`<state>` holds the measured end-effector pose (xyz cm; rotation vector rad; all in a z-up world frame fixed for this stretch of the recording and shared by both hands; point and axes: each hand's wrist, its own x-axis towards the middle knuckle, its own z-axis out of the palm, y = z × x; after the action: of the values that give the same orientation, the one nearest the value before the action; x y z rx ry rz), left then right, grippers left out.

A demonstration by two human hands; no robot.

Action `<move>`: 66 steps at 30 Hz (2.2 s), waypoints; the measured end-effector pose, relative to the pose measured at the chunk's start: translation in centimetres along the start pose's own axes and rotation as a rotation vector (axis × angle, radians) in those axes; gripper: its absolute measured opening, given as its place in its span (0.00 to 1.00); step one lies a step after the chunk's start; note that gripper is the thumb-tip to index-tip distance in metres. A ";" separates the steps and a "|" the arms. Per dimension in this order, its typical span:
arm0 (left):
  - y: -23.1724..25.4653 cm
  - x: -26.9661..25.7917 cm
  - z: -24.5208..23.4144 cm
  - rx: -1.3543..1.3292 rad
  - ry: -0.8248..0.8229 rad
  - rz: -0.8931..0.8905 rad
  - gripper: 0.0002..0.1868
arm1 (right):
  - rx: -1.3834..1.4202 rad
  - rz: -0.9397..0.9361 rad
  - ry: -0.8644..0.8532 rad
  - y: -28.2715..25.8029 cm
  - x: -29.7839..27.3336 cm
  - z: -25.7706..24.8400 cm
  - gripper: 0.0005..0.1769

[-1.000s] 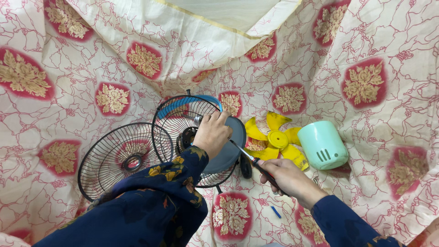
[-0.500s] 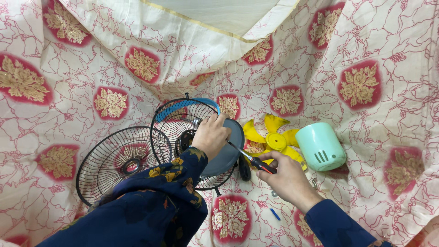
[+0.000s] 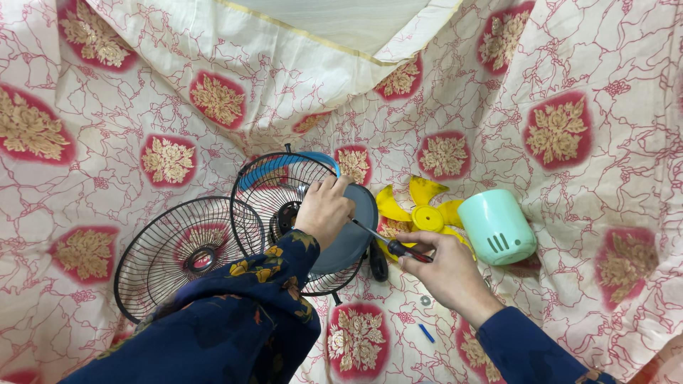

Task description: The person uses a screwdriver to remove screws from the rear housing of a blue electric fan. They detach the rear cover and set it aside, exposing the fan motor and internal components.

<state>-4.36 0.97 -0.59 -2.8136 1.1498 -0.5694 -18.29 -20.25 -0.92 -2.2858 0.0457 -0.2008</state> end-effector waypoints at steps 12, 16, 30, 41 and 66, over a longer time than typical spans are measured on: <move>-0.3 0.3 0.6 0.074 0.012 0.033 0.05 | 0.348 0.429 -0.319 0.3 0.3 1.2 0.24; -0.4 0.2 0.7 0.069 0.026 0.044 0.06 | 0.388 0.459 -0.292 1.0 1.0 0.5 0.22; -0.9 2.3 0.3 0.076 -0.055 0.061 0.10 | 0.248 0.503 -0.244 0.4 1.2 0.6 0.26; -1.9 3.5 0.4 0.082 -0.112 0.145 0.08 | 0.436 0.555 -0.294 1.0 2.9 -0.2 0.22; -2.9 3.4 2.1 0.135 -0.036 0.316 0.11 | 0.329 0.594 -0.288 6.1 3.5 9.7 0.23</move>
<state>0.53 0.52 -0.90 -2.4509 1.4495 -0.5433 -13.11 -17.39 -11.34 -1.8592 0.4956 0.4007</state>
